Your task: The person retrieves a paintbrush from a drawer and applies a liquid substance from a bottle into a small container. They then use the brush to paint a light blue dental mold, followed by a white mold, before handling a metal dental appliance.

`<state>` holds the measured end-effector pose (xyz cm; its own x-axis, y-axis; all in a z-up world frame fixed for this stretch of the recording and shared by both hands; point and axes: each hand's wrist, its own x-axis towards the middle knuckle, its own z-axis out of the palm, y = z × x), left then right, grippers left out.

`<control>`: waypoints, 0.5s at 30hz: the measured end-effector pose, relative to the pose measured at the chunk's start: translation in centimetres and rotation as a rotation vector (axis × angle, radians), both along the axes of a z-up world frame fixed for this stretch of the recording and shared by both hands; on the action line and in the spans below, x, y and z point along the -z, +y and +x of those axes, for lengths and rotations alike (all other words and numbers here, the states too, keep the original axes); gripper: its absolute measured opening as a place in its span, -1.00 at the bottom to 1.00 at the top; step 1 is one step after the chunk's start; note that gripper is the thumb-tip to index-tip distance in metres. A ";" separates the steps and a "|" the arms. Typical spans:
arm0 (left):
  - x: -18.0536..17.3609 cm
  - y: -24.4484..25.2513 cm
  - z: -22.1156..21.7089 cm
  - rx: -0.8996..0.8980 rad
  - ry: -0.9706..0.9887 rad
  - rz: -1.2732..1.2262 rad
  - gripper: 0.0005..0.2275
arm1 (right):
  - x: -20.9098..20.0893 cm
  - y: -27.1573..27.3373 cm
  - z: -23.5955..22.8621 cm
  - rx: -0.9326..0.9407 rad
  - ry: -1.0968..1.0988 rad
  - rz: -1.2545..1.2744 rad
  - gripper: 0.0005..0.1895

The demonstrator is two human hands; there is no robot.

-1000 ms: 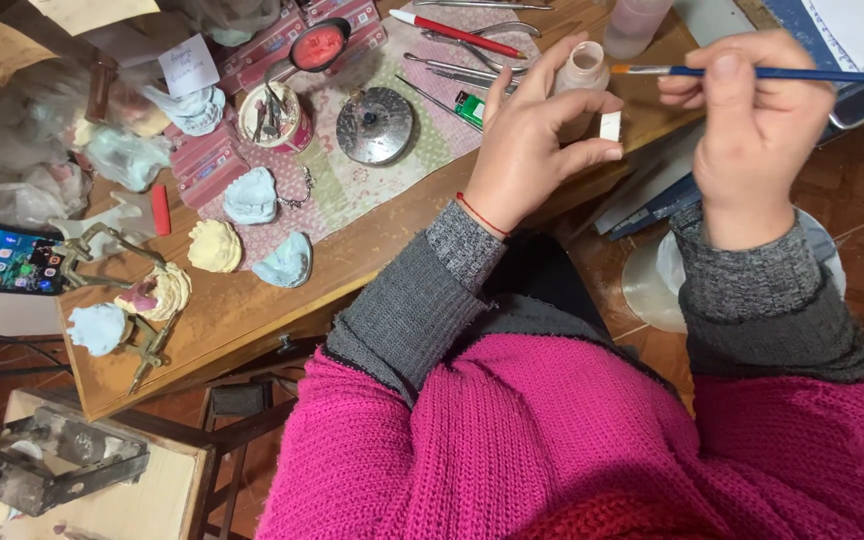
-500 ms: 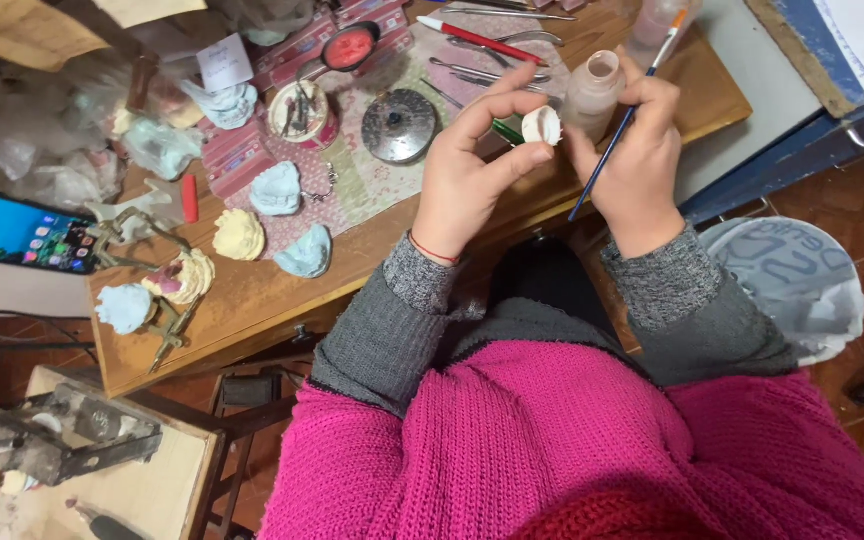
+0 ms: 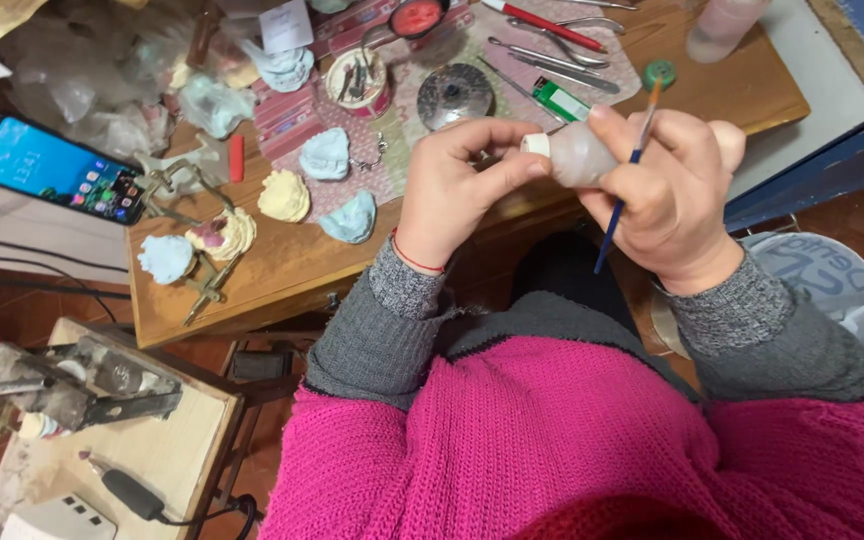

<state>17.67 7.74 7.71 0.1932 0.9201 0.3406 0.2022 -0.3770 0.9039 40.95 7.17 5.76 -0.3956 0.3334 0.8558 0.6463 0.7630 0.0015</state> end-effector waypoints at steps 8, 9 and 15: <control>-2.4 -2.7 -3.2 -0.016 0.090 -0.029 -0.79 | -3.6 -2.2 -3.0 -0.044 -0.142 0.054 -0.44; -3.1 -3.1 -3.6 0.002 0.175 0.130 -0.78 | -3.5 -2.4 -3.1 -0.110 -0.076 -0.065 -0.43; -4.6 -4.0 -6.1 0.143 0.378 0.489 -0.73 | -1.4 -2.6 -3.3 -0.437 0.233 -0.638 -0.41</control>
<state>11.57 3.72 12.28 0.4917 0.6316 0.5994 0.3912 -0.7752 0.4960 37.67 4.60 7.20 -0.4382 0.6421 0.6290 0.2198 0.7551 -0.6177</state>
